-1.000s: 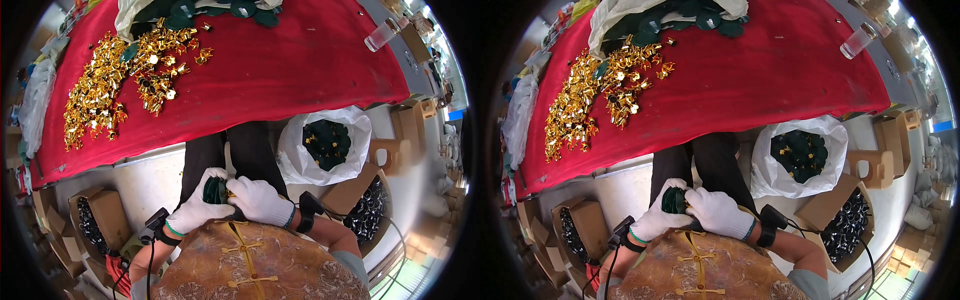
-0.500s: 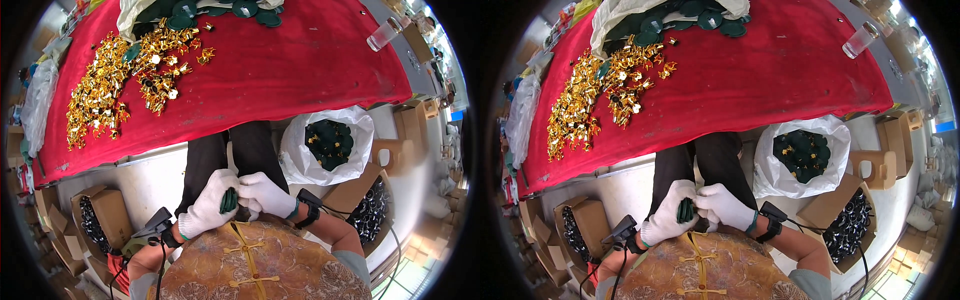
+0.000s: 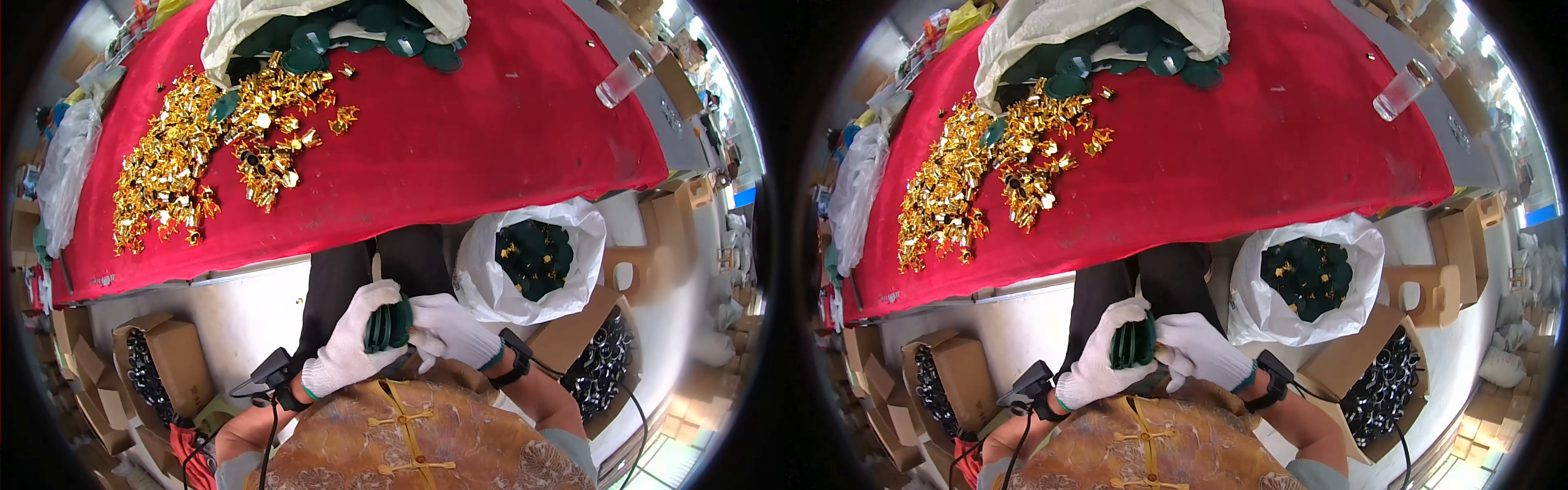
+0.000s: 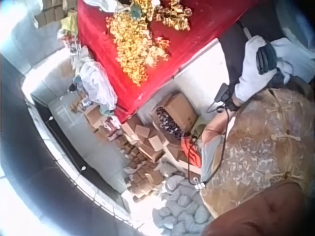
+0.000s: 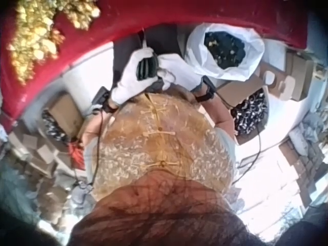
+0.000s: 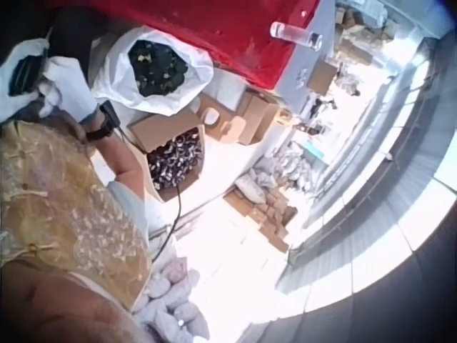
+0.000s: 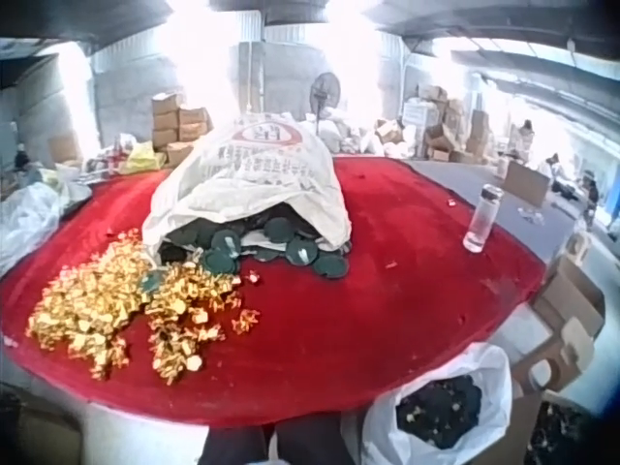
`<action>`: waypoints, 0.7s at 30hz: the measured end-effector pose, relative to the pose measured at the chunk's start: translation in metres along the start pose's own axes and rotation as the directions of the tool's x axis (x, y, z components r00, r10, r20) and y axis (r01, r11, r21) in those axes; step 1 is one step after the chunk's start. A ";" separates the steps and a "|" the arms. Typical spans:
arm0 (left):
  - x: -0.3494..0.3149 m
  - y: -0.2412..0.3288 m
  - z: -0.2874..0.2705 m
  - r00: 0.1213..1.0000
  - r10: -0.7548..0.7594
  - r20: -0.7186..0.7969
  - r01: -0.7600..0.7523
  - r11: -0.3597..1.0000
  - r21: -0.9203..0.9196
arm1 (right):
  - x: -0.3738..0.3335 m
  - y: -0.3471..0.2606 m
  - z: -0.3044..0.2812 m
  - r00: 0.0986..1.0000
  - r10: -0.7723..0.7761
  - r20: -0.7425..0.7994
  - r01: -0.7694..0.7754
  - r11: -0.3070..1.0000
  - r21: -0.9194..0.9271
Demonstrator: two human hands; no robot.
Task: Assembling small gold-colored plastic components into green plastic housings at a factory workstation.
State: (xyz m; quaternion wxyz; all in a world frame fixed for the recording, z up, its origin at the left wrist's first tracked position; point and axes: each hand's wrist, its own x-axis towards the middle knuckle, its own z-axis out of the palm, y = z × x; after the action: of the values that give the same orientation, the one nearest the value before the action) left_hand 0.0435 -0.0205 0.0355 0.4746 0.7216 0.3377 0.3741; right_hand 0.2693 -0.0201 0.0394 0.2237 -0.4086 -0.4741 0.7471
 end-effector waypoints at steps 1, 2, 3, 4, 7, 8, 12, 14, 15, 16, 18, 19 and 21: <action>-0.003 0.003 0.000 0.995 -0.088 -0.052 0.082 0.990 -0.114 | -0.003 -0.015 0.001 0.979 0.191 -0.068 -0.176 0.966 0.188; -0.011 0.004 0.002 0.928 -0.373 0.015 0.336 0.818 -0.467 | -0.011 -0.038 -0.004 0.944 0.307 -0.121 -0.275 0.935 0.225; -0.014 0.003 0.001 0.933 -0.359 0.000 0.318 0.825 -0.468 | -0.023 -0.040 -0.015 0.949 0.254 -0.185 -0.205 0.947 0.248; -0.015 0.000 -0.003 0.903 -0.428 0.043 0.382 0.752 -0.538 | -0.032 -0.050 -0.026 0.923 0.215 -0.318 -0.187 0.975 0.117; -0.022 -0.010 -0.011 0.863 -0.497 0.085 0.427 0.631 -0.648 | -0.059 -0.052 -0.079 0.769 -0.183 -0.613 -0.349 0.684 -0.641; -0.028 -0.016 -0.011 0.857 -0.505 0.105 0.422 0.571 -0.704 | -0.066 -0.046 -0.098 0.748 -0.371 -0.550 -0.495 0.240 -0.835; -0.035 -0.018 -0.015 0.816 -0.555 0.163 0.397 0.333 -0.855 | -0.047 -0.085 -0.102 0.668 -0.651 -0.361 -0.417 0.074 -0.906; -0.038 -0.019 -0.013 0.803 -0.575 0.159 0.401 0.323 -0.857 | -0.008 -0.110 -0.072 0.683 -0.670 -0.290 -0.077 0.329 -0.941; -0.040 -0.020 -0.011 0.820 -0.554 0.145 0.382 0.341 -0.859 | 0.017 -0.113 -0.058 0.681 -0.716 -0.153 0.072 0.274 -0.959; -0.043 -0.022 -0.010 0.829 -0.542 0.140 0.367 0.338 -0.867 | 0.044 -0.121 -0.036 0.720 -0.693 -0.045 0.128 0.196 -0.972; -0.044 -0.020 -0.011 0.848 -0.514 0.127 0.330 0.325 -0.886 | 0.093 -0.127 -0.001 0.732 -0.671 0.119 0.226 0.073 -0.971; -0.047 -0.017 -0.013 0.851 -0.513 0.113 0.319 0.333 -0.887 | 0.121 -0.122 0.011 0.707 -0.686 0.170 0.250 0.018 -0.968; -0.051 -0.011 -0.018 0.826 -0.558 0.085 0.297 0.301 -0.906 | 0.168 -0.121 0.028 0.737 -0.657 0.158 0.172 -0.043 -0.984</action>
State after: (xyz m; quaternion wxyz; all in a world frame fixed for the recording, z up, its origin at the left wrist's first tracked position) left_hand 0.0011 -0.0521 0.0190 0.8171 0.1880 0.3241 0.4382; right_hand 0.1446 0.1406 0.0866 0.2033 -0.4093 -0.8884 0.0431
